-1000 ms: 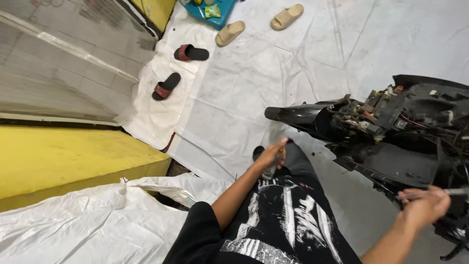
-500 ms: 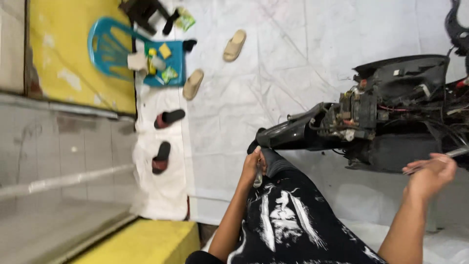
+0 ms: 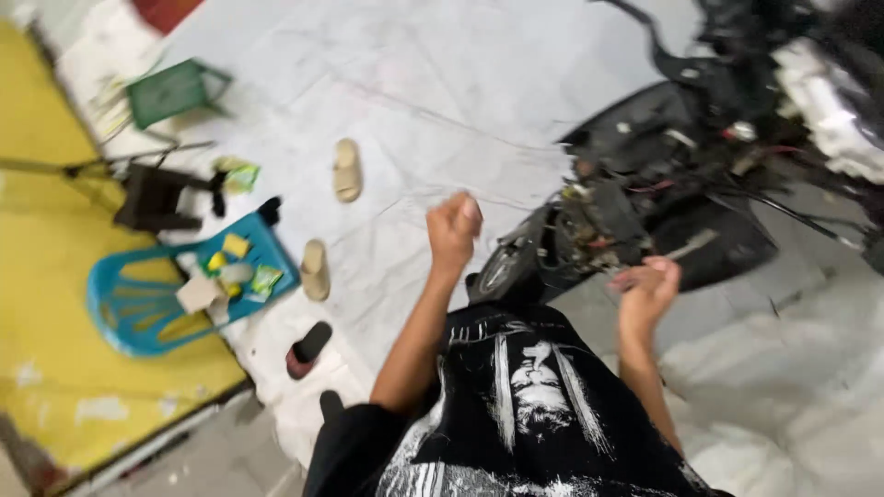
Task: The person uses a wrench to tighten bolts on the handlebar area of a motorcycle. They hold the handlebar with one hand while turning the wrench with the other, working on the front assembly of the bike.
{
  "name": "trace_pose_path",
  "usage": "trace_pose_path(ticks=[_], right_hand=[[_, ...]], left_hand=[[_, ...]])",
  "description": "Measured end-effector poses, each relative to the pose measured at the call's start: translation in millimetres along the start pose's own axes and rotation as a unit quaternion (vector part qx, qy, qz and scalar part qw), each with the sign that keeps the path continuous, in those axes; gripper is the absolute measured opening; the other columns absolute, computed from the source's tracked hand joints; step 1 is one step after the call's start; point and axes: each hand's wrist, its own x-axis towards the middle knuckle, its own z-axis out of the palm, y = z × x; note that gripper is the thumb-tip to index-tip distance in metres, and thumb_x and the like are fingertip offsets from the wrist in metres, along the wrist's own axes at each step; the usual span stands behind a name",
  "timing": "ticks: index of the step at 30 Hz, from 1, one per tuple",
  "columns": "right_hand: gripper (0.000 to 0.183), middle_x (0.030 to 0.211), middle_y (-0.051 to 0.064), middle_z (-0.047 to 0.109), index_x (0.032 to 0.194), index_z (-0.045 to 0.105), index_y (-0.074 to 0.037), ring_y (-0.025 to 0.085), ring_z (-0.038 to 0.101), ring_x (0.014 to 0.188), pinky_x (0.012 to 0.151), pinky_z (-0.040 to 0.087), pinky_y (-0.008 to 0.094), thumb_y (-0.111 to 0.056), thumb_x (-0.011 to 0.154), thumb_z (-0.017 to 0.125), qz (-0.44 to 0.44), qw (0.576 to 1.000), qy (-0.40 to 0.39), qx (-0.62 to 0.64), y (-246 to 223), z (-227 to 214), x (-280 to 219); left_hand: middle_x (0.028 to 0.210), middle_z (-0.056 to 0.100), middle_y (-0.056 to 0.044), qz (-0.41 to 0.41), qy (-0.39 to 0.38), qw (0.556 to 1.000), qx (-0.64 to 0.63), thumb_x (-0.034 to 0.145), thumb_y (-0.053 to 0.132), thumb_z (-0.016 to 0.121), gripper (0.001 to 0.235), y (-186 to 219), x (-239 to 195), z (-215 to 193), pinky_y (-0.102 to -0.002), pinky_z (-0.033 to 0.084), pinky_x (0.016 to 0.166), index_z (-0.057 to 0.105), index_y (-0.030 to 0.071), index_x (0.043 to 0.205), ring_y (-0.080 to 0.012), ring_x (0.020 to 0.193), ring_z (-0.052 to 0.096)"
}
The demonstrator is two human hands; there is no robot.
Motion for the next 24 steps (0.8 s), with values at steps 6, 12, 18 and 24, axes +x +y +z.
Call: trace_pose_path(ticks=[6, 12, 18, 24], right_hand=[[0.027, 0.061, 0.017, 0.061, 0.112, 0.047, -0.008, 0.024, 0.063, 0.046, 0.039, 0.047, 0.024, -0.026, 0.117, 0.029, 0.050, 0.995, 0.070, 0.052, -40.7, 15.5, -17.0], [0.028, 0.061, 0.016, 0.060, 0.111, 0.051, -0.007, 0.021, 0.063, 0.046, 0.039, 0.046, 0.023, -0.027, 0.118, 0.032, 0.053, 0.994, 0.078, 0.049, -53.3, 36.3, 5.7], [0.025, 0.063, 0.016, 0.062, 0.111, 0.051, -0.007, 0.021, 0.065, 0.050, 0.042, 0.049, 0.023, -0.023, 0.118, 0.033, 0.081, 0.988, 0.122, 0.043, -97.2, 105.4, 32.4], [0.027, 0.061, 0.011, 0.065, 0.109, 0.057, -0.006, 0.018, 0.063, 0.049, 0.045, 0.046, 0.025, -0.022, 0.117, 0.038, 0.052, 0.984, 0.166, -0.031, -122.4, 195.9, 48.2]], left_hand=[[0.038, 0.045, 0.003, 0.055, -0.045, 0.997, -0.028, 0.097, 0.040, 0.049, 0.049, 53.0, 106.4, 66.7, -0.029, 0.038, 0.050, 0.050, 0.018, 0.053, -0.0149, 0.040, 0.044], [0.038, 0.044, 0.001, 0.063, -0.156, 0.985, -0.031, 0.094, 0.036, 0.053, 0.045, 31.2, 133.8, 89.0, -0.030, 0.039, 0.050, 0.047, 0.019, 0.053, -0.0167, 0.041, 0.042], [0.041, 0.044, -0.001, 0.035, -0.313, 0.939, -0.139, 0.087, 0.032, 0.053, 0.037, -44.4, 180.5, 102.4, -0.031, 0.037, 0.050, 0.051, 0.015, 0.054, -0.0172, 0.044, 0.043], [0.045, 0.043, 0.000, 0.042, -0.458, 0.874, -0.158, 0.095, 0.042, 0.055, 0.044, -10.6, 241.1, 92.2, -0.027, 0.038, 0.047, 0.051, 0.017, 0.060, -0.0125, 0.043, 0.038]])
